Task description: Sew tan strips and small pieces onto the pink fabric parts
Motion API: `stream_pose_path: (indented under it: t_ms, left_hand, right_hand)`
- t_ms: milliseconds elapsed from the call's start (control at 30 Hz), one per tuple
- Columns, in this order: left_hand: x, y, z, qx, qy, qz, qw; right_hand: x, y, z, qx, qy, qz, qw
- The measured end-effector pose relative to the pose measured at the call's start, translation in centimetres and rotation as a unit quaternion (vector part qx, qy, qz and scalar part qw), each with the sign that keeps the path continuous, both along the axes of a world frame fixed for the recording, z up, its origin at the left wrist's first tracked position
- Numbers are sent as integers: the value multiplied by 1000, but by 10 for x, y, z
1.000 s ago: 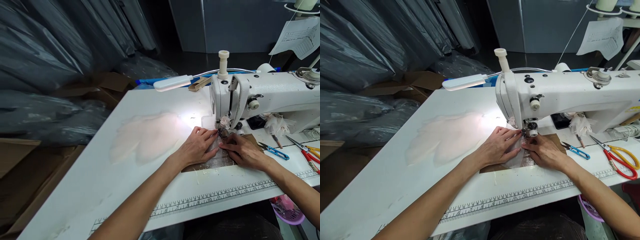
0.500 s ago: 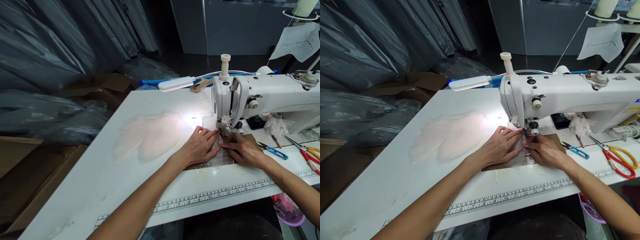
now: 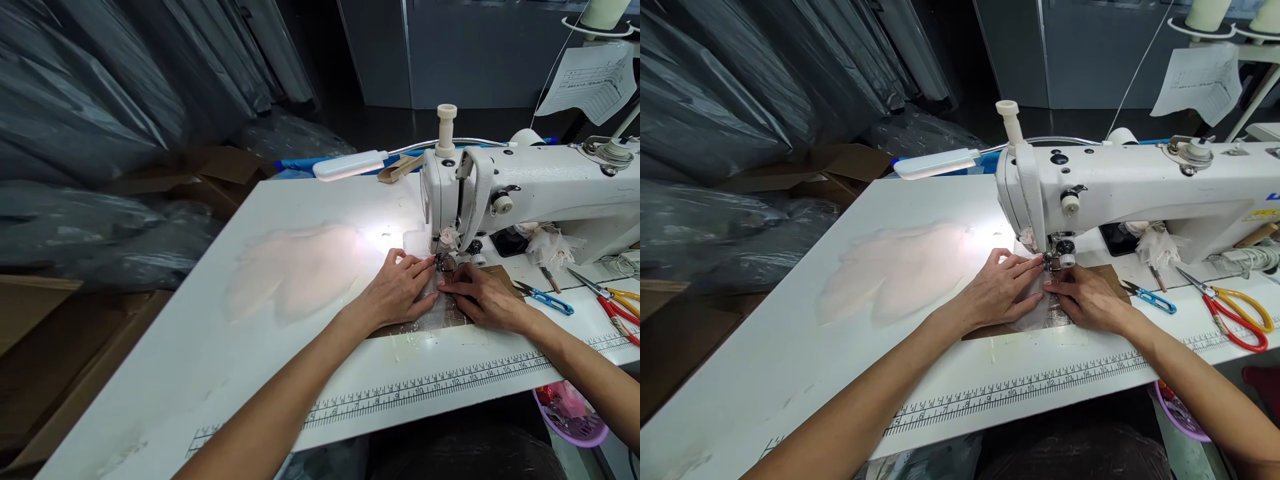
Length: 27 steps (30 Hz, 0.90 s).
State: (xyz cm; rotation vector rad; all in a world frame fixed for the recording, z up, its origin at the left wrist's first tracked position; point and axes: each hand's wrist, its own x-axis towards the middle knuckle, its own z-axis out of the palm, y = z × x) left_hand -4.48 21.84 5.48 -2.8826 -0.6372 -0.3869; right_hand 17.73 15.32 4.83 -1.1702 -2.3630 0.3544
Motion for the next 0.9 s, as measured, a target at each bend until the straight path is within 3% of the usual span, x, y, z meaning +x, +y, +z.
stream_pose_path:
  t_ms: [233, 433, 567, 733, 900]
  left_hand:
    - [-1, -2, -2, -8, -29, -5, 1000]
    - [0, 0, -11, -10, -132, -87, 987]
    - [0, -1, -9, -31, -169, -90, 981]
    - [-4, -3, -2, -62, -135, -91, 985]
    - [-6, -3, -2, -47, -105, -81, 990]
  right_hand:
    - [2, 1, -5, 4, 3, -2, 1000]
    - [3, 0, -7, 11, 6, 4, 1000]
    - [1, -1, -6, 19, 12, 6, 1000]
    - [-2, -2, -3, 31, 21, 8, 999]
    - [-3, -4, -3, 34, 10, 4, 999]
